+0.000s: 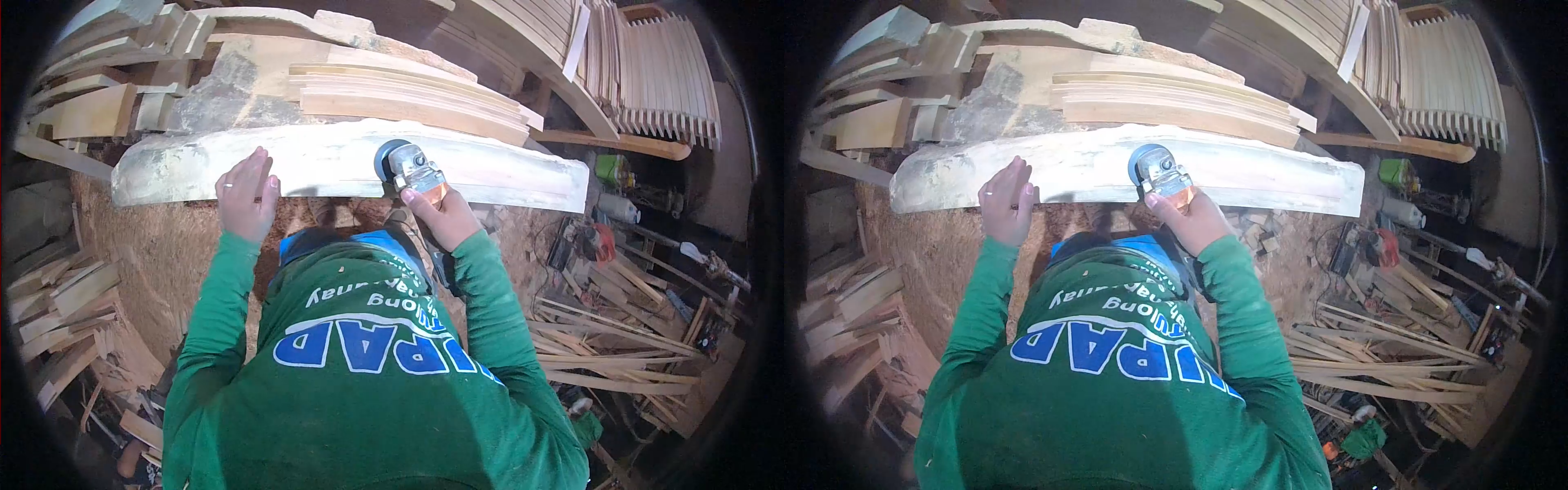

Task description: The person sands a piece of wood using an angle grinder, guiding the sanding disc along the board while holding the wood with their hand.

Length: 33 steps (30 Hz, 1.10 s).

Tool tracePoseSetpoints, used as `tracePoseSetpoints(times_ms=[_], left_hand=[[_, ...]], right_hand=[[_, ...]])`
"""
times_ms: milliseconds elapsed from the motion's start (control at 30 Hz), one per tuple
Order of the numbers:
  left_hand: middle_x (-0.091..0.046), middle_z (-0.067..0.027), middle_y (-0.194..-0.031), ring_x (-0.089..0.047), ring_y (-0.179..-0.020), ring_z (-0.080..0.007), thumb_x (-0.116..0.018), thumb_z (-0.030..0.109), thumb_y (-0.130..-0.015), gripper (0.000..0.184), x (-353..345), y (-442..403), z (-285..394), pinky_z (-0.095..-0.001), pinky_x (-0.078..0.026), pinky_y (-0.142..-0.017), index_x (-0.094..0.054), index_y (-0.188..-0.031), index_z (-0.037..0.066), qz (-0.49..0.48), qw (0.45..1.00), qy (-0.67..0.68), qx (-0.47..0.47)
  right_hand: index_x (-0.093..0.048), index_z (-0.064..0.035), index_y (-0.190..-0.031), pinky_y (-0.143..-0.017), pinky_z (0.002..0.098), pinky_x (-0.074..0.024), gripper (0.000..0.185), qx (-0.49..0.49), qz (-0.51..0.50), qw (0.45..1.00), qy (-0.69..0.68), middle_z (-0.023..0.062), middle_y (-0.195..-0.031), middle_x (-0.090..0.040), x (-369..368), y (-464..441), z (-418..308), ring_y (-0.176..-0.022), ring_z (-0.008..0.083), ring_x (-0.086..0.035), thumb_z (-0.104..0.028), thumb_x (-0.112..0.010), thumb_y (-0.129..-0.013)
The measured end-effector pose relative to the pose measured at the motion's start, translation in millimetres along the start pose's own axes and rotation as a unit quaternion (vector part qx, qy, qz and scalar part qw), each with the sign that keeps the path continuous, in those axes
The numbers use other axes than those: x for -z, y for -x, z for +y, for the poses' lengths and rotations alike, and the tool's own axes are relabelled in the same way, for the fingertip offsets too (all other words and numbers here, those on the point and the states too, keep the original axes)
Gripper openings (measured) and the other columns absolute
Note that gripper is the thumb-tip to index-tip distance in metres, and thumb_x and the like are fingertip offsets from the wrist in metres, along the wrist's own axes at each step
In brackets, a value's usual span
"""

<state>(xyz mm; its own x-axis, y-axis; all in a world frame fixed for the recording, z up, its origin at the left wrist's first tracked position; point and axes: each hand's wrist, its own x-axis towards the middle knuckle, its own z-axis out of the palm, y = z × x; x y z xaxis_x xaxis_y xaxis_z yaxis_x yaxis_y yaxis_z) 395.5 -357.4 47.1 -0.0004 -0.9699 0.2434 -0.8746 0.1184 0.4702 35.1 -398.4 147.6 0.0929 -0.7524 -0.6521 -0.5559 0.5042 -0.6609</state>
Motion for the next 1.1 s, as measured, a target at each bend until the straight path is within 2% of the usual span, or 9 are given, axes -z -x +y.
tracePoseSetpoints(times_ms=[267, 433, 567, 667, 767, 867, 967, 1067, 1100], left_hand=[[-0.075, -0.0052, -0.135, -0.067, -0.12, -0.0245, -0.073, 0.022, -0.098, 0.047, -6.0, -5.1, -0.8, -0.0421, -0.042, -0.11, -0.068, -0.144, 0.011, 0.047, 0.997, 0.046, -0.048], [-0.074, -0.0055, -0.138, -0.067, -0.119, -0.0256, -0.072, 0.02, -0.099, 0.044, -12.3, -13.0, -2.8, -0.0429, -0.043, -0.109, -0.07, -0.141, 0.009, 0.038, 0.995, -0.024, -0.09], [-0.074, -0.0072, -0.136, -0.067, -0.12, -0.0275, -0.072, 0.015, -0.097, 0.042, -18.9, -21.3, 10.7, -0.044, -0.043, -0.108, -0.07, -0.138, 0.011, 0.037, 0.995, 0.053, -0.072], [-0.074, -0.0065, -0.134, -0.067, -0.119, -0.0269, -0.074, 0.013, -0.095, 0.046, -27.7, -28.2, 31.5, -0.0435, -0.044, -0.108, -0.068, -0.14, 0.012, 0.008, 0.992, 0.065, -0.104], [-0.074, -0.004, -0.135, -0.068, -0.119, -0.0254, -0.077, 0.015, -0.092, 0.049, -47.9, -33.5, 52.1, -0.0429, -0.044, -0.107, -0.069, -0.14, 0.013, -0.031, 0.982, 0.133, -0.128], [-0.074, -0.0006, -0.134, -0.068, -0.117, -0.024, -0.079, 0.017, -0.09, 0.041, -72.0, -38.0, 78.5, -0.0424, -0.045, -0.106, -0.076, -0.131, 0.015, -0.058, 0.973, 0.189, -0.121], [-0.071, 0.0012, -0.135, -0.068, -0.116, -0.0239, -0.081, 0.018, -0.088, 0.031, -92.5, -47.8, 106.4, -0.0429, -0.045, -0.105, -0.082, -0.118, 0.015, -0.063, 0.97, 0.191, -0.137], [-0.07, 0.0017, -0.134, -0.066, -0.116, -0.0243, -0.082, 0.021, -0.088, 0.025, -105.9, -62.5, 131.7, -0.0438, -0.045, -0.105, -0.084, -0.112, 0.015, -0.089, 0.969, 0.172, -0.156], [-0.07, 0.0006, -0.134, -0.066, -0.117, -0.0247, -0.083, 0.02, -0.088, 0.028, -109.3, -65.9, 139.6, -0.0435, -0.045, -0.105, -0.082, -0.115, 0.015, -0.093, 0.968, 0.164, -0.166]], right_hand=[[-0.071, 0.0019, -0.127, -0.093, 0.0394, -0.0562, 0.068, 0.038, -0.033, 0.999, -0.002, 0.0179, -0.107, -0.079, -36.6, -6.8, -18.8, -0.099, 0.0283, -0.075, -0.058, -0.076, -0.095], [-0.067, 0.0068, -0.129, -0.1, 0.0478, -0.0564, 0.087, 0.032, -0.045, 0.994, 0.097, 0.0307, -0.115, -0.076, -53.2, -16.0, -17.1, -0.114, 0.0437, -0.074, -0.071, -0.073, -0.09], [-0.064, 0.0074, -0.134, -0.101, 0.0477, -0.0558, 0.091, 0.025, -0.039, 0.994, 0.095, 0.0317, -0.117, -0.075, -48.3, -15.5, -13.0, -0.115, 0.0446, -0.073, -0.071, -0.072, -0.089], [-0.064, 0.0062, -0.136, -0.101, 0.0445, -0.0559, 0.089, -0.005, -0.005, 0.995, 0.104, 0.0287, -0.118, -0.076, -26.3, 0.6, -12.4, -0.114, 0.0402, -0.074, -0.069, -0.076, -0.089], [-0.065, 0.0046, -0.137, -0.101, 0.0408, -0.0555, 0.083, -0.016, 0.011, 1.0, -0.019, 0.0231, -0.118, -0.077, -2.0, 2.7, 23.2, -0.111, 0.0327, -0.075, -0.062, -0.08, -0.09], [-0.067, 0.0036, -0.135, -0.1, 0.0383, -0.055, 0.074, -0.005, 0.042, 0.995, -0.089, 0.0178, -0.118, -0.077, 25.1, 5.1, 49.5, -0.109, 0.0263, -0.074, -0.054, -0.083, -0.091], [-0.07, 0.0022, -0.131, -0.1, 0.0375, -0.0546, 0.068, -0.049, 0.062, 0.995, -0.066, 0.0155, -0.117, -0.078, 61.5, 10.8, 59.7, -0.109, 0.0242, -0.073, -0.053, -0.082, -0.094], [-0.07, -0.0009, -0.134, -0.101, 0.0364, -0.0534, 0.066, -0.067, 0.086, 0.99, -0.086, 0.0122, -0.118, -0.077, 93.1, 11.6, 79.5, -0.109, 0.0211, -0.071, -0.052, -0.081, -0.094], [-0.07, -0.0012, -0.134, -0.101, 0.0363, -0.0532, 0.065, -0.082, 0.092, 0.988, -0.095, 0.0116, -0.118, -0.077, 104.6, 12.0, 87.7, -0.109, 0.0207, -0.07, -0.052, -0.081, -0.094]])
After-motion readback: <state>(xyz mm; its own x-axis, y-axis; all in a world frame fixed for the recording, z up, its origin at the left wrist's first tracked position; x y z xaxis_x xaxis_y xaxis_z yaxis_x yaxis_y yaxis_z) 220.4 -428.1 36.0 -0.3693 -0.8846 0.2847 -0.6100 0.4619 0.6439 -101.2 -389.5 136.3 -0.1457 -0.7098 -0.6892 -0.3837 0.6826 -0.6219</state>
